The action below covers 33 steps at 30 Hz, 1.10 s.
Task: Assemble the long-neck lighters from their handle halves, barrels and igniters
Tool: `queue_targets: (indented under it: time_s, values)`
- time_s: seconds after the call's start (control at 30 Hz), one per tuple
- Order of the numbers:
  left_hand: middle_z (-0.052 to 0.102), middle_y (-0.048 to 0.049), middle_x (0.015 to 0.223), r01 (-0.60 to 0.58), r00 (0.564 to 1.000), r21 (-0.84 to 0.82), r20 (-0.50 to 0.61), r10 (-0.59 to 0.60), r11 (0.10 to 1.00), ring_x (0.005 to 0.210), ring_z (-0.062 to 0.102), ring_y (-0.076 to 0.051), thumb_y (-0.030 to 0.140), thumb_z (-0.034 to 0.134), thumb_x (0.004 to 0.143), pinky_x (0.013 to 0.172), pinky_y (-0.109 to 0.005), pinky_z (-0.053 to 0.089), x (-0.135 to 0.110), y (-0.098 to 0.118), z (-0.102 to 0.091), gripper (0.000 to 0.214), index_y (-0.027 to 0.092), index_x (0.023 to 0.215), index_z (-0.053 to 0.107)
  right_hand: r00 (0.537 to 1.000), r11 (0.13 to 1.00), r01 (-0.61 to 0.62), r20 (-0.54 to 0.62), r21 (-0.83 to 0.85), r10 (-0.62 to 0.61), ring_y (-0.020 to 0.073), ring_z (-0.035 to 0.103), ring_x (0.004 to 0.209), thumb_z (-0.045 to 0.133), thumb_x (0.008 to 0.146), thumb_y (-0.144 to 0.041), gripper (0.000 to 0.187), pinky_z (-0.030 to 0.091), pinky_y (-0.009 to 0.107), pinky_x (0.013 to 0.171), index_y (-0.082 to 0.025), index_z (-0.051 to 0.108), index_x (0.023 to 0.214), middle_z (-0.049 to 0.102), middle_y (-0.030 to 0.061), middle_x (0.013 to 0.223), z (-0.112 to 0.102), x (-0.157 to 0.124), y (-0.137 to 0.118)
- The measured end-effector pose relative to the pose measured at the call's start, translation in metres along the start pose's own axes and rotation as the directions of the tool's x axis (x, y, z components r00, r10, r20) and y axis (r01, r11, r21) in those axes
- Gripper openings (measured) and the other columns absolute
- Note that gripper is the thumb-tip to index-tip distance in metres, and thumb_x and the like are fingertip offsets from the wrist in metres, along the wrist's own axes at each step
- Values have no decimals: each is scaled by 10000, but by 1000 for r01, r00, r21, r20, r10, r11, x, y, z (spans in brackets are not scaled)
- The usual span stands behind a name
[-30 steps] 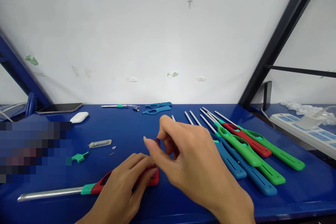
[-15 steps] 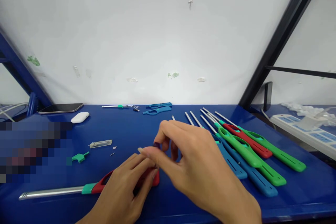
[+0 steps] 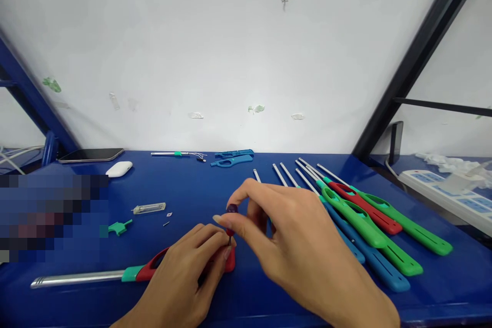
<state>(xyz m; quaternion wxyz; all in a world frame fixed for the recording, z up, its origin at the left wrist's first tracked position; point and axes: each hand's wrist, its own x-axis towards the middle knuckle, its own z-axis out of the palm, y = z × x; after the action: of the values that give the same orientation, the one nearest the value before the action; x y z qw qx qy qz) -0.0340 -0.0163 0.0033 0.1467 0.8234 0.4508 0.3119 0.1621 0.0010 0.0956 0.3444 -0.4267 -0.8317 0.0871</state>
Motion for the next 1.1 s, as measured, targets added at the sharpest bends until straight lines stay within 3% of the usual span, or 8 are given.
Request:
queue_targets:
  time_s: [0.17,0.23,0.33,0.5,0.67,0.8,0.87,1.1]
  values:
    - [693,-37,964,-41,998,9,-47,42,999,839,614,-221,131,413,1064,776,-367,504,-2,-2,1,270,226,963,645,997,985,23,-65,-169,-35,100,479,464,709,973,-528,384,347,281,467,-261,533,761,567,-97,571,6,0,-3]
    - [689,-35,948,-51,997,7,-58,51,999,823,607,-223,128,411,1060,759,-371,498,-1,-2,1,274,227,951,642,997,989,33,-68,-141,-43,115,618,590,740,960,-506,207,448,269,560,-313,685,1011,728,-77,795,2,-3,-2]
    - [682,-33,952,-21,1000,-7,-14,21,1000,843,602,-227,140,410,1068,761,-373,493,1,-1,1,281,228,943,646,998,998,66,-15,-10,-66,113,729,848,659,1032,-334,267,537,235,761,-429,675,1282,785,-92,1108,-5,-4,0]
    - [679,-37,973,-5,1000,-17,8,5,1000,865,602,-234,149,399,1077,770,-380,499,2,0,0,279,225,956,638,999,998,47,-18,43,-46,83,673,718,701,1005,-270,82,492,200,667,-321,711,942,755,-103,869,1,2,-2]
    - [665,-54,991,-21,1000,-13,10,22,1000,916,623,-249,156,411,1069,862,-420,522,-1,-2,0,263,215,986,653,995,991,23,-96,-132,-36,94,442,486,741,959,-539,467,319,269,462,-243,485,703,554,-89,575,12,5,-4]
    - [666,-54,988,-14,1000,-21,15,14,1000,895,618,-245,153,395,1067,816,-411,520,-1,-1,0,291,220,995,669,999,999,28,-34,-15,-28,114,677,692,682,1012,-427,118,483,235,583,-315,704,1039,770,-69,904,4,1,-4]
    - [674,-48,983,-10,1000,-19,14,10,1000,885,613,-242,150,400,1065,799,-407,515,-1,0,0,288,222,971,663,998,995,54,19,88,-56,121,753,870,632,1033,-300,202,555,215,732,-382,723,1195,805,-84,1073,-1,-1,-2]
    - [700,-48,986,-26,1000,1,-16,26,1000,887,635,-245,136,416,1052,818,-416,524,-1,-1,1,274,225,989,667,1000,1000,8,0,-30,-8,120,630,544,761,967,-371,87,442,250,529,-311,712,927,717,-93,680,4,-1,-4]
